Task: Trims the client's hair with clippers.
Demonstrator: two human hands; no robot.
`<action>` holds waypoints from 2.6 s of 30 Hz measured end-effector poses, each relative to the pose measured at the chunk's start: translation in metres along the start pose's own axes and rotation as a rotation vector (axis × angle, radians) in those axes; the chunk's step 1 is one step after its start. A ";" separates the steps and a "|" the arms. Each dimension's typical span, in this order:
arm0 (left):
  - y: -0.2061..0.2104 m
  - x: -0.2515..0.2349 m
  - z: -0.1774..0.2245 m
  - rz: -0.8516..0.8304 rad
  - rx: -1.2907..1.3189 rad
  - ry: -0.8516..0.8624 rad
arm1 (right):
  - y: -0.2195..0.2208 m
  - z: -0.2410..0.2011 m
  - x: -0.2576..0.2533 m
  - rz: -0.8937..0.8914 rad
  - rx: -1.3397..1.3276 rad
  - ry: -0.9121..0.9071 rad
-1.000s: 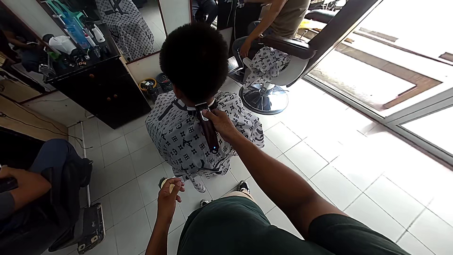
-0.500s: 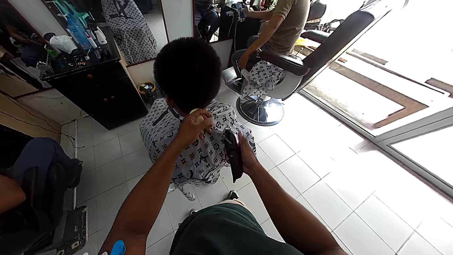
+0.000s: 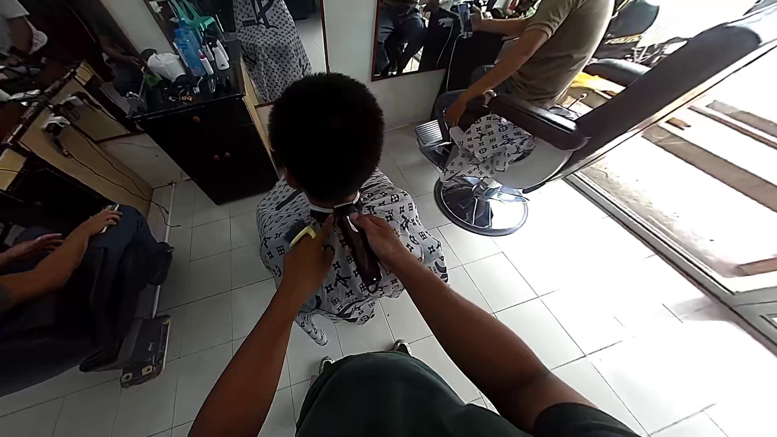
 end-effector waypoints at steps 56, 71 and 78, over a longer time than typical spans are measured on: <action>0.000 0.000 -0.002 -0.028 0.016 -0.040 | -0.014 0.004 0.003 -0.178 0.037 -0.085; 0.001 -0.002 -0.009 -0.018 0.035 0.009 | -0.001 -0.001 -0.002 -0.005 0.189 -0.085; 0.003 0.000 -0.010 0.057 0.032 0.041 | -0.008 0.003 0.000 -0.102 0.135 -0.156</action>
Point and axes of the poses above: each hand's wrist, its own x-axis away from the middle knuckle, its own y-axis out of the palm, z = x × y, the point moved 5 cm from there along -x, towards the middle knuckle, and after that the axes turned 9 degrees about x, right-handed, at the moved point
